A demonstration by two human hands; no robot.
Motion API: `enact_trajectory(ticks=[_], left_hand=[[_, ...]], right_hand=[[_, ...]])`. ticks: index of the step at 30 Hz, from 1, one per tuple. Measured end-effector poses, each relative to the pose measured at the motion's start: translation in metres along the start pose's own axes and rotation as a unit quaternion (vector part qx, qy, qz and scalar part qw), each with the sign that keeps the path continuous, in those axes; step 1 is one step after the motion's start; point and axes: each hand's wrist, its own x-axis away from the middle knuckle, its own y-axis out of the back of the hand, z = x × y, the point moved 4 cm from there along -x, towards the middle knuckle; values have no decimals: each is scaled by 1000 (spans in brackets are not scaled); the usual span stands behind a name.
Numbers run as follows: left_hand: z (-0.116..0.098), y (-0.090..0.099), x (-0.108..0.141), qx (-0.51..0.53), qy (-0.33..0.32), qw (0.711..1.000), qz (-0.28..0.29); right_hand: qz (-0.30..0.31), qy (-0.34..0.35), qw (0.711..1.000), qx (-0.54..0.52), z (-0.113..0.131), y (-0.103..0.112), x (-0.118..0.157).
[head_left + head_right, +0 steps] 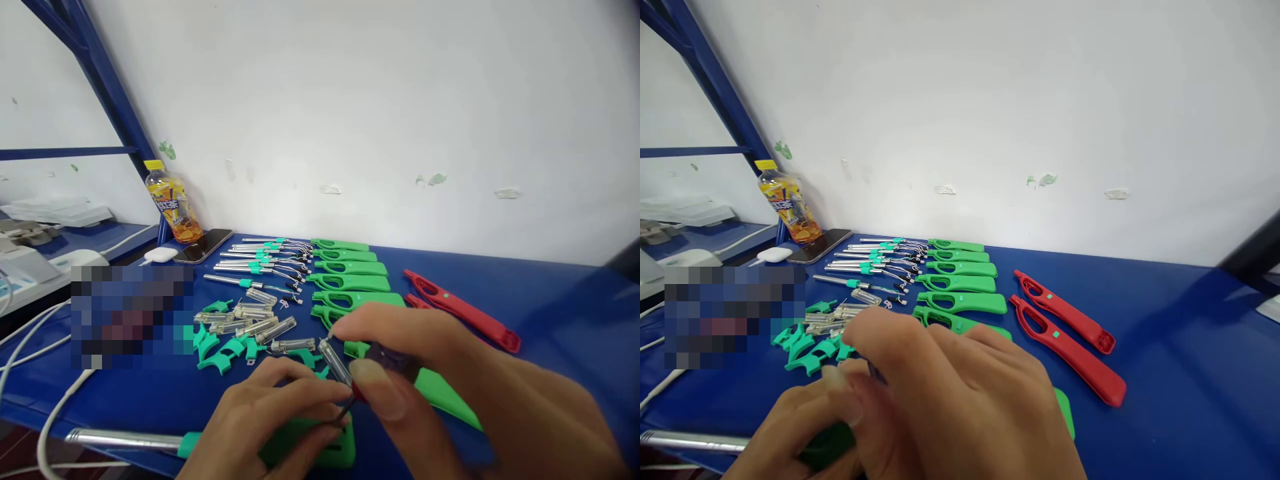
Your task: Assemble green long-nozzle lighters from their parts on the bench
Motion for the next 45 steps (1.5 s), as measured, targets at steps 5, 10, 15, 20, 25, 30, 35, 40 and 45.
enact_trajectory(ticks=[5, 10, 15, 20, 25, 30, 35, 40, 45], left_hand=[[-2, -6, -4, -59, -54, 997, 22], [-4, -15, -7, -74, -71, 994, 41], [-1, -18, -4, -74, -70, 994, 27], [1, -17, -3, -63, -87, 994, 22], [3, -19, -1, -56, -117, 991, 33], [7, -19, 0, -48, -114, 992, 37], [5, -19, -1, -45, -130, 990, 41], [3, -19, -1, -56, -127, 990, 37], [4, -19, 0, -62, -132, 988, 41]], right_hand=[[-19, 46, 999, 20, -17, -9, 4], [5, 91, 995, 52, -26, -11, 8], [104, 59, 990, 80, -23, -5, 7], [103, 40, 992, 58, -26, -8, 7], [116, 27, 992, 48, -27, -13, 5], [115, 30, 991, 56, -26, -13, 4], [127, 33, 989, 74, -27, -12, 5], [124, 29, 989, 78, -27, -15, 5], [35, 60, 996, 55, -27, -12, 9]])
